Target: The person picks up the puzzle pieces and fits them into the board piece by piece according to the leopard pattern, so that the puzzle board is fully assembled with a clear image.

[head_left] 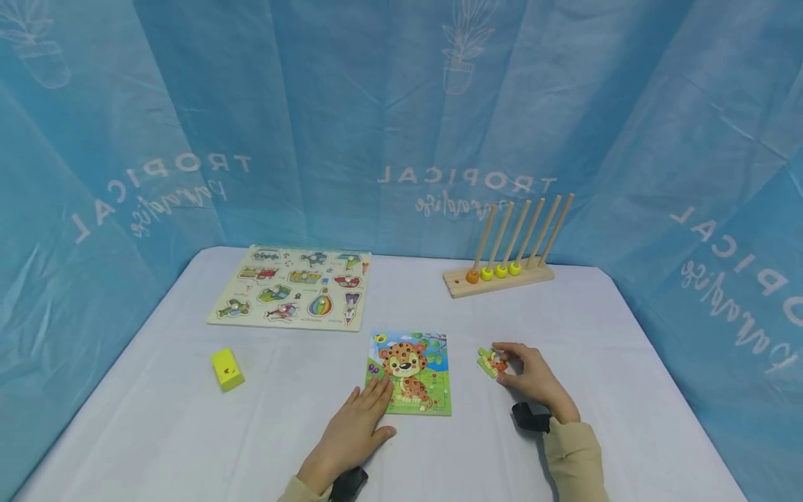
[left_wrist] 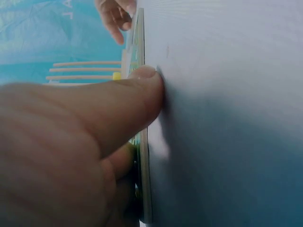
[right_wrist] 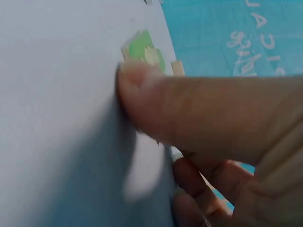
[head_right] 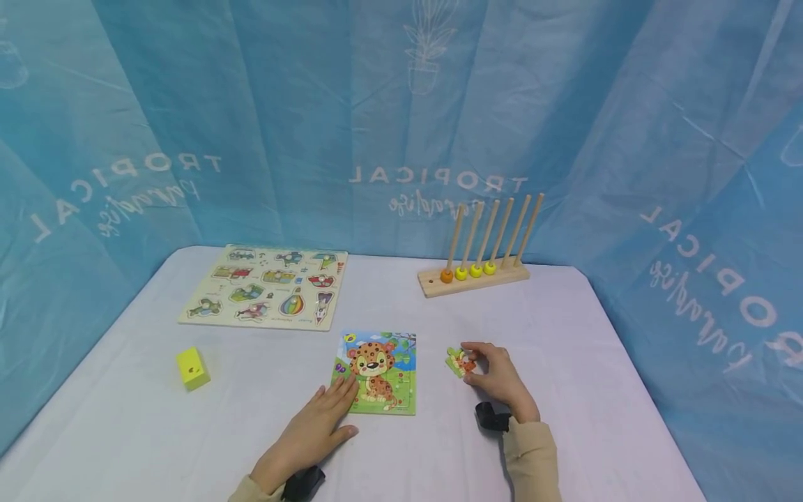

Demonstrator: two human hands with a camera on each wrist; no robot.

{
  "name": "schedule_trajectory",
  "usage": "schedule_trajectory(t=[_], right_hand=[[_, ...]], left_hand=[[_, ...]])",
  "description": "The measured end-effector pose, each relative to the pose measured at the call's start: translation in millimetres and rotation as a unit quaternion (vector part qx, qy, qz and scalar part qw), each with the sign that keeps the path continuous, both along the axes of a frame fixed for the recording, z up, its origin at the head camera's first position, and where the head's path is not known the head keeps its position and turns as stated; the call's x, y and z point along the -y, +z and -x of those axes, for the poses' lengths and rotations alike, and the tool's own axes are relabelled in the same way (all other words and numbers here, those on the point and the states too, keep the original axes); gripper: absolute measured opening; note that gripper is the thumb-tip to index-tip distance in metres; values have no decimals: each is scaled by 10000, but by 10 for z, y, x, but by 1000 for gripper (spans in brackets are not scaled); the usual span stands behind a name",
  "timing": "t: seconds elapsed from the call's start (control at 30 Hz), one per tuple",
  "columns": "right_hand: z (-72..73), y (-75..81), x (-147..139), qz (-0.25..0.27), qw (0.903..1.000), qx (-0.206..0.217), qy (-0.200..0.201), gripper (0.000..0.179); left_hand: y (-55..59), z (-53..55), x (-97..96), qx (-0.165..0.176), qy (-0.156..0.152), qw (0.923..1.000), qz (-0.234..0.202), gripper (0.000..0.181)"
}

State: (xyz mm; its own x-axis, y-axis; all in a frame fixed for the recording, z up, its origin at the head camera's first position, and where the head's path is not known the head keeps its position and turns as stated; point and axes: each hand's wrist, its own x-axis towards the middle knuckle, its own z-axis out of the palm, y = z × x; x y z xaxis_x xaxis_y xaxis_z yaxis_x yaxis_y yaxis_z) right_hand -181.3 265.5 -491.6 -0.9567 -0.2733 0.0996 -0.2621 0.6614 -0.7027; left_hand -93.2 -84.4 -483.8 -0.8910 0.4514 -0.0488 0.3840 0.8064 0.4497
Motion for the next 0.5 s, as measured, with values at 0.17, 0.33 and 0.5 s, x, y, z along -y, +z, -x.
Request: schedule_trajectory(t=[0.17,0.33,0.5], right_hand=[[15,-14,79,219,9980,299,-514,56],[40,-12,164,1084,9884,744,-763,48],[12,50,352,1752,9768,1159,-406,33]], left_hand=[[8,-9,0,20,11,10000,11,72],[4,-8,-4,28,8,10000,6,72],[9,-9,-2,45,16,10000,20,72]])
